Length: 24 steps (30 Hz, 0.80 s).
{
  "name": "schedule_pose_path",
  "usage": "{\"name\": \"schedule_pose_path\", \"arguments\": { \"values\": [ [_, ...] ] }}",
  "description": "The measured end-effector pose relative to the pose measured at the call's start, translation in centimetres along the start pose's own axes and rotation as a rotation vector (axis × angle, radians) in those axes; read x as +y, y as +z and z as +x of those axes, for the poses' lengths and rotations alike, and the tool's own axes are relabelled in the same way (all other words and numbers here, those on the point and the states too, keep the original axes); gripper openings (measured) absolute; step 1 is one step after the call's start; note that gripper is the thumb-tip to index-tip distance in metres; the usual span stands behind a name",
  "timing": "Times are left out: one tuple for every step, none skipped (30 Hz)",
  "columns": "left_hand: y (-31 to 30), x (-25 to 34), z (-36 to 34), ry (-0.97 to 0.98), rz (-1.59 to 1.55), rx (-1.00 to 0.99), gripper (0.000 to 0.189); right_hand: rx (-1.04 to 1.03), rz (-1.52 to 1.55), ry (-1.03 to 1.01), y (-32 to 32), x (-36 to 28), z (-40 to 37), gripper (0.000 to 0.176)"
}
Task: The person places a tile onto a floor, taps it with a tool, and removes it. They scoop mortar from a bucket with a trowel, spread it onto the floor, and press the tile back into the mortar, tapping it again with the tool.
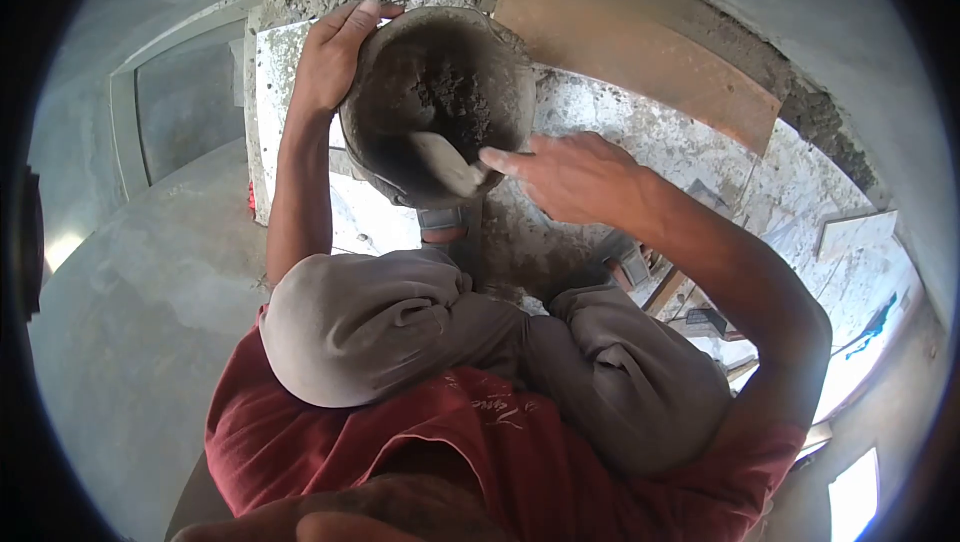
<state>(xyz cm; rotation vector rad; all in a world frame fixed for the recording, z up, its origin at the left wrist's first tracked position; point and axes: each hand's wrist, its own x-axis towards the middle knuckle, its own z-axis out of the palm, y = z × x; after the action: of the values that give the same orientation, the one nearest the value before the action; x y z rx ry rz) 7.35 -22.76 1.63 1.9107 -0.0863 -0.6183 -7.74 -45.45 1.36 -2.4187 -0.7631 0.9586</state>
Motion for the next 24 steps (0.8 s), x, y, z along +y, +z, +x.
{"name": "schedule_pose_path", "arguments": {
  "values": [
    [-0.1, -0.1, 0.2, 0.002, 0.016, 0.010, 0.035, -0.069, -0.086, 0.095, 1.0, 0.6, 0.7, 0.052],
    [0.0, -0.3, 0.0, 0.005, 0.017, 0.011, 0.035, -0.067, -0.088, 0.094, 1.0, 1.4, 1.0, 0.052],
    [0.2, -0.3, 0.1, 0.045, 0.032, 0.043, 0.035, -0.044, -0.176, 0.136, 0.2, 2.1, 1.3, 0.052],
    [0.3, -0.3, 0.3, 0.082, 0.047, 0.073, 0.035, -0.024, -0.262, 0.176, -0.4, 2.4, 1.4, 0.052],
    [0.3, -0.4, 0.4, 0.080, 0.048, 0.072, 0.035, -0.064, -0.240, 0.172, -0.7, 2.1, 1.4, 0.052],
    [0.3, -0.1, 0.3, 0.049, 0.017, 0.077, 0.035, -0.070, -0.227, 0.174, 0.3, 1.8, 1.9, 0.052],
    [0.5, 0.1, 0.3, 0.019, -0.017, 0.074, 0.035, 0.005, 0.052, 0.014, 1.7, 1.6, 2.5, 0.052],
    [0.7, 0.3, 0.6, 0.038, -0.023, 0.067, 0.035, 0.096, 0.303, -0.143, 2.2, 2.0, 3.0, 0.053],
    [0.8, 0.3, 0.5, 0.049, 0.022, 0.036, 0.035, 0.083, 0.379, -0.150, 1.7, 1.7, 3.1, 0.050],
    [0.8, 0.0, 0.2, 0.048, 0.070, 0.011, 0.035, 0.077, 0.368, -0.151, 0.8, 1.9, 2.9, 0.050],
    [0.7, -0.6, 0.4, 0.065, 0.052, 0.019, 0.035, -0.040, 0.268, -0.044, -0.3, 2.3, 2.8, 0.048],
    [0.4, -0.4, 0.4, 0.068, 0.053, 0.028, 0.035, -0.149, 0.163, 0.062, -1.1, 2.6, 2.8, 0.046],
    [0.2, -0.3, 0.4, 0.061, 0.056, 0.042, 0.035, -0.128, 0.074, 0.139, -0.8, 3.4, 2.6, 0.045],
    [0.0, -0.2, 0.4, 0.048, 0.057, 0.049, 0.034, -0.125, 0.075, 0.136, -0.6, 3.2, 2.3, 0.045],
    [0.0, -0.4, 0.8, 0.051, 0.057, 0.050, 0.034, 0.034, -0.019, 0.109, -0.4, 3.0, 1.8, 0.044],
    [0.0, -0.7, 1.2, 0.044, 0.024, 0.072, 0.035, 0.186, -0.110, 0.083, -0.2, 2.7, 1.4, 0.043],
    [0.2, -1.0, 1.3, 0.035, -0.009, 0.090, 0.036, 0.180, -0.109, 0.086, 0.1, 2.5, 1.5, 0.043],
    [0.6, -0.9, 1.2, 0.038, -0.014, 0.089, 0.036, 0.229, -0.110, 0.122, 0.2, 2.3, 2.0, 0.044],
    [1.1, -0.7, 1.1, 0.082, 0.054, 0.118, 0.036, 0.282, -0.115, 0.155, 0.4, 2.2, 2.7, 0.045],
    [1.4, -0.6, 1.0, 0.121, 0.124, 0.149, 0.036, 0.333, -0.116, 0.185, 0.8, 2.1, 3.1, 0.046],
    [1.7, -0.5, 1.0, 0.098, 0.050, 0.187, 0.036, 0.338, -0.118, 0.183, 1.5, 2.1, 2.9, 0.046],
    [1.5, -0.5, 1.1, 0.105, 0.053, 0.189, 0.036, 0.251, -0.047, 0.191, 2.3, 2.0, 2.5, 0.044],
    [1.2, -0.7, 1.0, 0.088, 0.041, 0.185, 0.036, 0.159, 0.025, 0.197, 2.8, 2.1, 2.3, 0.042],
    [1.1, -0.7, 0.9, 0.069, 0.027, 0.180, 0.036, 0.158, 0.024, 0.194, 1.9, 1.9, 2.1, 0.042]
  ]
}}
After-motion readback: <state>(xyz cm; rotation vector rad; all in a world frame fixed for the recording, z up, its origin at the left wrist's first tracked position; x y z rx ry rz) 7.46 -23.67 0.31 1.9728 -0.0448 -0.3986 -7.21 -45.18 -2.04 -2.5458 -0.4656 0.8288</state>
